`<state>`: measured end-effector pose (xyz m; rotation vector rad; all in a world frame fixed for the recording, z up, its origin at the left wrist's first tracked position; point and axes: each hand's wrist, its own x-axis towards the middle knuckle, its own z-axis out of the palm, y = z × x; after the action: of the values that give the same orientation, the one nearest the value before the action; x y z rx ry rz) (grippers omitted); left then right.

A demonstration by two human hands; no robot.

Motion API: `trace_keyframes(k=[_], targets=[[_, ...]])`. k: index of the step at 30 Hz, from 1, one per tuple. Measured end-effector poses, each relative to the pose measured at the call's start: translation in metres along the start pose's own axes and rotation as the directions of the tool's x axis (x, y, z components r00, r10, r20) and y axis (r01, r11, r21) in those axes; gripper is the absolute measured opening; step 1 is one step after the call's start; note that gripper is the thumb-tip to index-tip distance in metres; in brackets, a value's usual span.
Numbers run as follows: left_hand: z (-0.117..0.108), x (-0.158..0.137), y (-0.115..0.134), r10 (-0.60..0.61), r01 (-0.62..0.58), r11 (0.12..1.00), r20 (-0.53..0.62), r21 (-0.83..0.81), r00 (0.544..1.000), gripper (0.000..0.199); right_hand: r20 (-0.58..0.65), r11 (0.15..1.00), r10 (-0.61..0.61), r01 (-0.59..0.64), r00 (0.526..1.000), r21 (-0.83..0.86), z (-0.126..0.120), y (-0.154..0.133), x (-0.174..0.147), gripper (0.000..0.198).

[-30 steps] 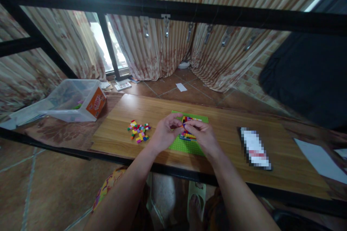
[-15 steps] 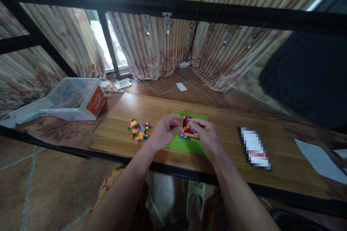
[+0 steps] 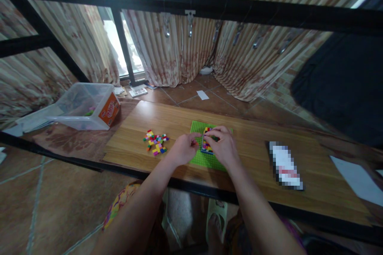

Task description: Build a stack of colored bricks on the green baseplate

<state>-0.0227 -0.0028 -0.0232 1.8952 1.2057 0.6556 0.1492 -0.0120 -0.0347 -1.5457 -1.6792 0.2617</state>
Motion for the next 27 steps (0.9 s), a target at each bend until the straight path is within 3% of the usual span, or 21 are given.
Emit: trace_keyframes(k=[11, 17, 22, 27], targets=[[0.006, -0.001, 0.002, 0.072, -0.07, 0.997, 0.073, -0.035, 0.995, 0.048, -0.014, 0.994, 0.021, -0.022, 1.0, -0.107, 0.002, -0.001, -0.001, 0.009], [0.007, -0.006, 0.011, 0.042, -0.047, 0.998, 0.106, 0.048, 0.993, 0.047, -0.057, 0.996, 0.072, -0.075, 0.996, -0.052, -0.001, -0.003, -0.002, 0.008], [0.01, -0.007, 0.012, 0.022, -0.031, 0.994, 0.082, 0.109, 0.996, 0.043, -0.138, 0.991, 0.113, -0.122, 0.984, -0.058, -0.003, 0.003, -0.002, 0.017], [0.011, -0.007, 0.012, 0.031, -0.04, 0.992, 0.081, 0.118, 0.996, 0.047, -0.132, 0.991, 0.127, -0.132, 0.983, -0.028, 0.003, 0.004, -0.004, 0.026]])
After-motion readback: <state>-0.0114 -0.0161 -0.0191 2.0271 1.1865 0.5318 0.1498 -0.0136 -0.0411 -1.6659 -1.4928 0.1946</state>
